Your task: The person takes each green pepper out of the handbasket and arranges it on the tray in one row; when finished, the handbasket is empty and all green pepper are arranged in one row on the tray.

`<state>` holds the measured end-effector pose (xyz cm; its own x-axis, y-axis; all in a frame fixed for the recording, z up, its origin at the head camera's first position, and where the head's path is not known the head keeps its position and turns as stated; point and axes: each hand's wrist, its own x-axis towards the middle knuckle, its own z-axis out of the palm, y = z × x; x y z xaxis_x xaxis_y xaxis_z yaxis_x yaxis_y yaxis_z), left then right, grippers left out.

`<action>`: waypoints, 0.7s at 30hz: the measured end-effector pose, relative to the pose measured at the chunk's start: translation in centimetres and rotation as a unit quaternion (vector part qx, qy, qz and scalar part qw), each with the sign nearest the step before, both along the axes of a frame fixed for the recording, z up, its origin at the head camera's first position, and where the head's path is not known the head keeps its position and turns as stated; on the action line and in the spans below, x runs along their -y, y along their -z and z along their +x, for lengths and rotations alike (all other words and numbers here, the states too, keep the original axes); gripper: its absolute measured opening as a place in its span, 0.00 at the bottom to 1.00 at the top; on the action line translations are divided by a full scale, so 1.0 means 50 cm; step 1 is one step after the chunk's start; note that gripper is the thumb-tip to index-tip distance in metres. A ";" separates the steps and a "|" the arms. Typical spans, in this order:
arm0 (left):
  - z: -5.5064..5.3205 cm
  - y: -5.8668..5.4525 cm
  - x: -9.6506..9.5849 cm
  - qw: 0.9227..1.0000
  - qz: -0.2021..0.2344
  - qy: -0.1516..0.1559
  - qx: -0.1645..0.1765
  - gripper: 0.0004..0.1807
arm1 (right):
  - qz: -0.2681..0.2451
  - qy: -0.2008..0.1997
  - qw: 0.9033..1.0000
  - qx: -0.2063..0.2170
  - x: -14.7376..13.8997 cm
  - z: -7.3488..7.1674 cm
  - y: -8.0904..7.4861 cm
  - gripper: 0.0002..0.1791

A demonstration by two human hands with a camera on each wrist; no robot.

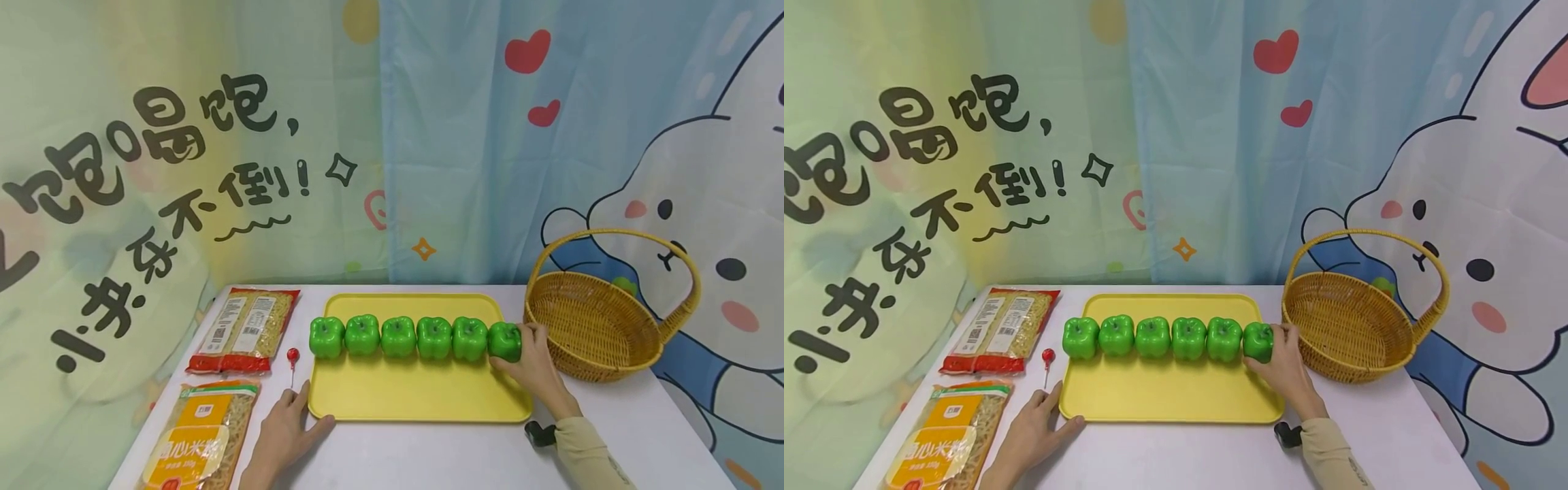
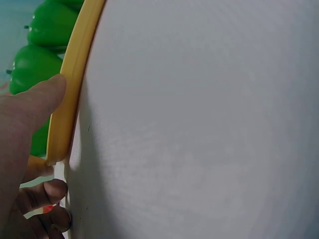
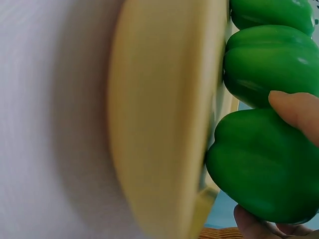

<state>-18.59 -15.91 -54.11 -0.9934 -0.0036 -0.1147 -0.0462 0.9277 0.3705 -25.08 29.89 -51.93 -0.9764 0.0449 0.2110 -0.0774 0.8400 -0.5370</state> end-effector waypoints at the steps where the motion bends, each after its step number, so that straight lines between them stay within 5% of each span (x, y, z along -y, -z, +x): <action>1: 0.000 0.000 0.000 1.000 0.000 0.000 -0.002 0.53 | 0.001 0.000 1.000 0.000 0.000 0.000 0.000 0.47; 9: 0.004 -0.001 0.000 1.000 -0.003 0.014 -0.023 0.52 | 0.000 0.001 1.000 0.006 0.001 0.006 0.000 0.53; 21: -0.002 0.002 -0.002 1.000 0.005 0.008 -0.012 0.51 | 0.001 -0.008 1.000 0.019 -0.007 0.027 -0.016 0.58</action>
